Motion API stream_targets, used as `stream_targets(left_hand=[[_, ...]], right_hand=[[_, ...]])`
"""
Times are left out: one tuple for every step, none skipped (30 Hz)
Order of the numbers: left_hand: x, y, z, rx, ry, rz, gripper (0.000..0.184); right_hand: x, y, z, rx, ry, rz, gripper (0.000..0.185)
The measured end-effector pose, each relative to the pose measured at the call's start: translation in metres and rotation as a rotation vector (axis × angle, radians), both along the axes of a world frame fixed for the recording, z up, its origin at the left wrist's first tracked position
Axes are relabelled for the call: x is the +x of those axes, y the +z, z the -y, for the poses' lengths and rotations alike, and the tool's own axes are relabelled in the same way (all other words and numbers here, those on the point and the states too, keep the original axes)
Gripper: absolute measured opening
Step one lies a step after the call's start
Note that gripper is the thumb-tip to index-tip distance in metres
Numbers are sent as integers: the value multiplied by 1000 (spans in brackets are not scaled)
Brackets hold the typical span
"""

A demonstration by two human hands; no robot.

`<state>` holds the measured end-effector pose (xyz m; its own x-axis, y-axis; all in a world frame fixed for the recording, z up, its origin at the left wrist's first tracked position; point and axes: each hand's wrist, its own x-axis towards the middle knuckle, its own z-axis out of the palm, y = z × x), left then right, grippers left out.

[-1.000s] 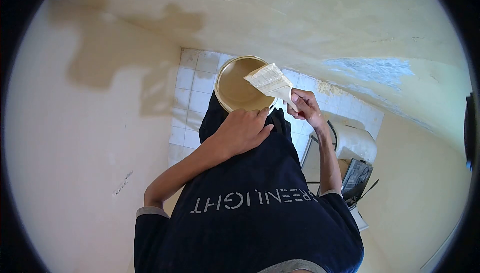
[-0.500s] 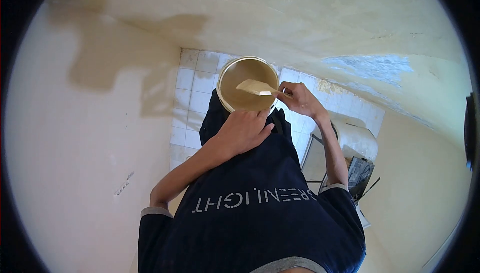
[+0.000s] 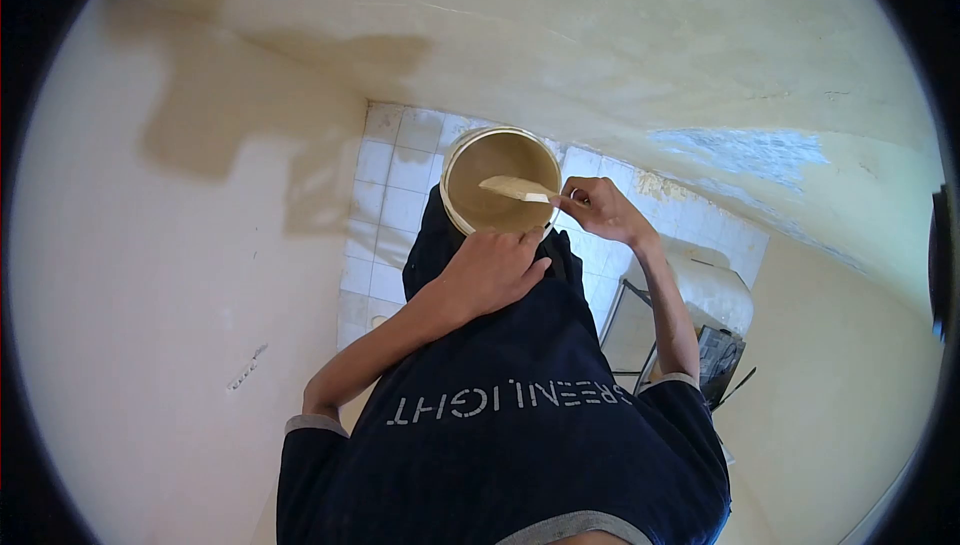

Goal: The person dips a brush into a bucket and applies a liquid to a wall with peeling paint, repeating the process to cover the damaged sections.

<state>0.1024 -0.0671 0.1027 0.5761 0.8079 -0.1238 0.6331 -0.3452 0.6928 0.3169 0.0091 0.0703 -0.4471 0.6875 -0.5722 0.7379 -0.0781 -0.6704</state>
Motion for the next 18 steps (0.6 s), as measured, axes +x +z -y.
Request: stream_targets(left_hand=[[-3,6,-5,-55,7,-10,42],[-6,10,-6,-111,15,-18,41],[-11,6,-4,-106,17,-10,41],[-13,1,-3,-108,17,6,41],[-12,-2,-3,-112,15,21,41],[-15,-2,-3,-102,15,27,41],[-17,-2,-5,-137,26,10,41],[-19,0,-5,-176,36,-9,41],[-21,1,-2,-163,29,-12,41],[-23,0,-3,-200,11,-53,41],[-26,-1,-7,-218,-7,-96,42],[-25,-9,-4,-117,4,-58,44],[-20,-16,-1,-16,12,-19,45],[-22,-12,-5,-27,-1,-19,46],[-27,-10,-9,-47,-11,-20,47],[-33,-7,-13,-13,-16,-27,47],[-43,-3,-15,-101,-6,-16,46],[-48,-1,-19,-191,3,-4,46]], right_hand=[[1,-3,-1,0,1,3,36],[2,-9,0,9,10,-8,36],[0,-13,0,23,20,-16,36],[0,-14,1,26,19,-8,36],[-2,-15,2,15,8,-1,36],[-6,-15,1,11,1,6,36],[-6,-16,-1,27,1,7,36],[-5,-18,0,-58,-43,-138,36],[-5,-22,3,-141,-90,-286,36],[-3,-30,1,-9,-9,-197,36],[-4,-42,2,117,33,-38,37],[-4,-54,2,131,45,-2,38],[-3,-61,2,105,33,-23,30],[-5,-55,0,99,61,31,30],[-10,-37,-3,71,46,-11,31],[-11,-36,-2,101,21,-120,40],[-16,-35,-1,18,-17,-144,41],[-23,-33,-3,94,42,-15,41]])
